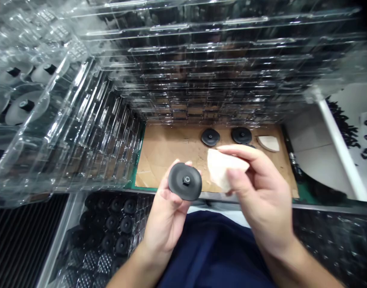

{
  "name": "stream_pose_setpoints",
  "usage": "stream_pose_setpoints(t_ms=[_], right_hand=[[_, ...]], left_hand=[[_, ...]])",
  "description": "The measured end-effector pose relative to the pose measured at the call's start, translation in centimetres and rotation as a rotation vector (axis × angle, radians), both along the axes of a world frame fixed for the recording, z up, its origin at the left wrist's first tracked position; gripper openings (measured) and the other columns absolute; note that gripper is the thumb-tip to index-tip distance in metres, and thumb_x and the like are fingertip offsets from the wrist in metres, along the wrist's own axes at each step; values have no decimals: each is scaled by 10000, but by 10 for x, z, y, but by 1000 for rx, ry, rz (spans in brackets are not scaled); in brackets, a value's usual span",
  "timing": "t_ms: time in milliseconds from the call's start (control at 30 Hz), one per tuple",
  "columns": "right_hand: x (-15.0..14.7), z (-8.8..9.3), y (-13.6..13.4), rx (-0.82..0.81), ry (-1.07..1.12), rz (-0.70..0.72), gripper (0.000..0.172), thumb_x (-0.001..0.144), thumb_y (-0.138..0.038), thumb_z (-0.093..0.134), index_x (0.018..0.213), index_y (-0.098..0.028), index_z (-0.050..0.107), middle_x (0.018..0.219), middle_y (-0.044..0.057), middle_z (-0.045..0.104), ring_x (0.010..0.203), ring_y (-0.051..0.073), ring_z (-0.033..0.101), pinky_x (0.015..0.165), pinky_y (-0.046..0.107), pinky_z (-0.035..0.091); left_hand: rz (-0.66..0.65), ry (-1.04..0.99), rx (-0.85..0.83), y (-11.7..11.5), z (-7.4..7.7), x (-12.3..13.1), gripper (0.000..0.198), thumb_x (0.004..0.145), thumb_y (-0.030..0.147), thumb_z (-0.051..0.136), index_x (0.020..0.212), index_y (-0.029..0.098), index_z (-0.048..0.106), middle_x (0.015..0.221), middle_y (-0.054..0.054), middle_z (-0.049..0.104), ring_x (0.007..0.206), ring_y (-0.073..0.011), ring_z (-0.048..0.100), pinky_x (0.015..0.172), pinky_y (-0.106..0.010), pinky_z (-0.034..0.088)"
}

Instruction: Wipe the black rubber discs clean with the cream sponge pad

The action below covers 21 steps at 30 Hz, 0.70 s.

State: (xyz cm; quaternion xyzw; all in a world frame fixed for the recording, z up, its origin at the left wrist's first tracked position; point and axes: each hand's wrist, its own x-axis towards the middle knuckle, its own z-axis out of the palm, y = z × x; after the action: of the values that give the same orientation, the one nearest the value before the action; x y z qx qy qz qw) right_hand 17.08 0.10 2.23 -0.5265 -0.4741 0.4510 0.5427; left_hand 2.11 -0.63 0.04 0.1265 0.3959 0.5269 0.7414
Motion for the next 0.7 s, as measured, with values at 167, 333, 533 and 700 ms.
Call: stream_pose_setpoints(t_ms=[167,333,533,700], right_hand=[[-18,22,10,263,-406,465,190,892,-84,506,993,-126,662,861,51,682,782,131,628,744,228,521],[-27,16,7,349,-456,269,218,932,-120,465,1028,-89,658,863,84,677,789,154,627,742,261,524],[-19,23,6,225,-362,485,162,891,-83,536,910,-147,683,766,1,659,681,83,610,685,155,506],[-21,21,12,380,-365,296,224,929,-100,469,1044,-55,656,874,85,683,806,128,619,769,221,507]], left_hand=[[-56,29,-122,0,1,-4,498,539,217,882,1006,297,727,1029,27,752,914,-130,698,755,-142,554],[-86,34,-80,0,0,-5,393,589,222,854,964,235,738,876,12,758,818,-121,701,720,-132,542],[-93,16,-24,0,0,-8,585,468,265,908,1023,297,726,1051,11,756,916,-167,706,827,-206,551],[-155,36,-1,-1,1,-5,415,567,286,866,964,258,748,871,30,757,869,-141,699,871,-194,516]])
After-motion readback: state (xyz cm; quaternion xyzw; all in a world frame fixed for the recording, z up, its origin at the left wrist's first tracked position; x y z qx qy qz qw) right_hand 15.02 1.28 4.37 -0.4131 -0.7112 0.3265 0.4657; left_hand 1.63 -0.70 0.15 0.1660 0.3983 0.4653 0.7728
